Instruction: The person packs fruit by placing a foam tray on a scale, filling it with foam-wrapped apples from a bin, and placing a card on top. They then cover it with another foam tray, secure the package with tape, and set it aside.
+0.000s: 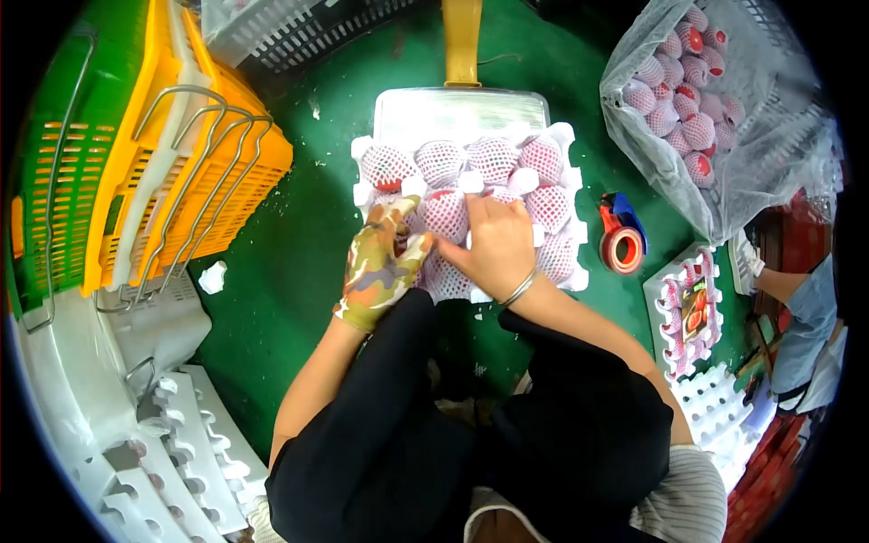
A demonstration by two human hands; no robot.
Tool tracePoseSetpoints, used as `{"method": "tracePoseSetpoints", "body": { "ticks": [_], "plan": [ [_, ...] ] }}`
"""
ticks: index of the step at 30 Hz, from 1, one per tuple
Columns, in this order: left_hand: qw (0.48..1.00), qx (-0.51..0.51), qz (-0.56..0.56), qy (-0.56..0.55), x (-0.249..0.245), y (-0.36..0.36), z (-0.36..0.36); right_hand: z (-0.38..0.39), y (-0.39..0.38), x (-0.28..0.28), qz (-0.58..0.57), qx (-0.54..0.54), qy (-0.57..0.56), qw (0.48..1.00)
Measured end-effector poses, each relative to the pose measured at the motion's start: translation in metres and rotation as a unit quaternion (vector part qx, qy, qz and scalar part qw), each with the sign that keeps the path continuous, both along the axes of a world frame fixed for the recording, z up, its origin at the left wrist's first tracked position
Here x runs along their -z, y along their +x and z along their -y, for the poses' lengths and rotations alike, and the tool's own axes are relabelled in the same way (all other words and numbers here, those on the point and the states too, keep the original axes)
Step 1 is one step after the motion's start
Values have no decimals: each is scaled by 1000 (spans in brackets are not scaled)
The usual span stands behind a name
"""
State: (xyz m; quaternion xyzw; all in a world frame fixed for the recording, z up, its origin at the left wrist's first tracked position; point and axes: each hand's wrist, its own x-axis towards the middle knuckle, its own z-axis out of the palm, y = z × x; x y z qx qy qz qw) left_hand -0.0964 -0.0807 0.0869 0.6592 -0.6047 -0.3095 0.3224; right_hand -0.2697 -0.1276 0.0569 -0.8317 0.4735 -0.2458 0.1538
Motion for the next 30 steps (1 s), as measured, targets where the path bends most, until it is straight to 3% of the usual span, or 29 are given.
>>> {"method": "tracePoseSetpoints", "body": {
  "ticks": [2,3,5,6,7,9,11,13,16,18,19,21,23,26,28,29,30],
  "plan": [
    [998,34,57,2,5,-7,5,-1,2,1,-86,-13,-18,996],
    [998,37,57,1,8,-10,6,-3,-1,-2,-86,-11,-19,996],
    [984,58,163,-42,11,-13,12,-3,-9,-21,-101,-40,-8,994],
    [981,72,170,-67,18,-12,13,-1,-18,-35,-60,-53,-3,997],
    [964,82,249,-46,19,-13,15,2,-29,-43,-59,-51,-7,997],
    [960,86,262,-51,10,-15,17,7,-54,-57,42,-48,20,998],
    [973,60,190,-118,7,-5,13,16,-86,-68,50,-31,46,997],
    [971,-32,155,-181,-3,9,3,16,-114,-79,60,31,91,994],
    [973,-143,67,-167,-5,39,-20,5,-145,-74,70,77,106,989],
    [966,-170,105,-165,-1,61,-37,1,-154,-69,53,93,147,983],
    [966,-183,121,-138,8,72,-46,0,-144,-72,47,78,152,984],
    [969,-227,-39,-88,7,73,-57,10,-123,-69,100,-21,95,990],
    [967,-201,63,-146,17,76,-66,24,-87,-72,99,-72,54,991],
    [965,-243,-6,-93,9,57,-74,56,-28,-66,103,-119,-13,988],
    [968,-229,-27,-103,11,54,-77,78,5,-43,-12,-161,-27,986],
    [971,-218,-5,-103,11,56,-79,84,16,-30,-11,-159,-31,987],
    [970,-223,-6,-101,16,59,-81,90,25,-18,-106,-179,-40,977]
  ]
}}
